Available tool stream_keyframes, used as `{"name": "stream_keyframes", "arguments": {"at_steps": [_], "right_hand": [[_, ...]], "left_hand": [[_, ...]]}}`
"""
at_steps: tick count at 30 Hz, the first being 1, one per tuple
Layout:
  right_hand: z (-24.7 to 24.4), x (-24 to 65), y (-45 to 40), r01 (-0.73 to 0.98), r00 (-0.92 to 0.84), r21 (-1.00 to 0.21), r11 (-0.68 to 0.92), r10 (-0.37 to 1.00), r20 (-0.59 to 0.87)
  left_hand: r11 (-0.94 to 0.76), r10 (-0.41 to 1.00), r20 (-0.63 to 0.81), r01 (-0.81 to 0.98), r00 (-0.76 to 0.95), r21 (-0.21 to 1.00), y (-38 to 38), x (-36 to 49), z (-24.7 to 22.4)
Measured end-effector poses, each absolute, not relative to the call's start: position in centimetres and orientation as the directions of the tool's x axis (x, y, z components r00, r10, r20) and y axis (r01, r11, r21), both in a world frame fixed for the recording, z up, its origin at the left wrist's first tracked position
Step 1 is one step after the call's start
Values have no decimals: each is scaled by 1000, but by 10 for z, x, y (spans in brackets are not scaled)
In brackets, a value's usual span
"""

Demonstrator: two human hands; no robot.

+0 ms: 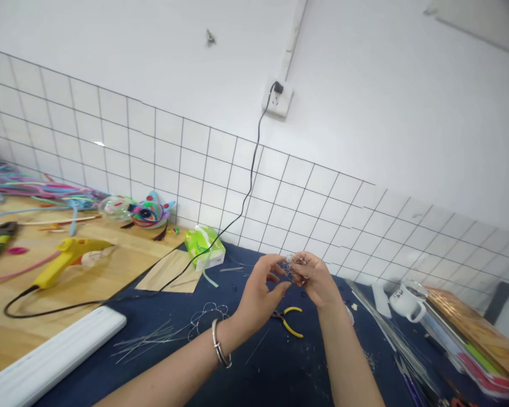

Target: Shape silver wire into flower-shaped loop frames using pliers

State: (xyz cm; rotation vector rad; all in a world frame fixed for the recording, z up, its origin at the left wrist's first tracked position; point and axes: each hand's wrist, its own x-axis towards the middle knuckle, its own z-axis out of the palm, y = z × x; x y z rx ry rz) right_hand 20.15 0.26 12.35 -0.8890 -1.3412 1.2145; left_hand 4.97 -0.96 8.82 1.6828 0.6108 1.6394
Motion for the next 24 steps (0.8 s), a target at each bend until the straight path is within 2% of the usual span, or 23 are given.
{"name": "stream_keyframes", "arguments": {"at_steps": [4, 8, 15, 19, 24], "right_hand": [[119, 215, 6, -90, -118, -969, 229, 964, 239], [114, 218, 12, -68, -133, -975, 211, 967, 218], [110, 218, 15, -81, -175, -988, 131, 974, 143], [110, 221, 14, -94, -165, -989, 115, 978, 130], [111, 223, 12, -112, -165, -989, 94, 980, 112]], "left_hand": [[-662, 737, 668, -84, 101, 744, -1, 65, 80], [-598, 788, 602, -76, 126, 798, 6, 69, 70], [-436, 871, 460, -163, 173, 885, 13, 59, 64], [-401, 883, 433, -187, 181, 897, 12, 58, 66], [-319, 869, 406, -309, 281, 896, 11, 58, 67]]}}
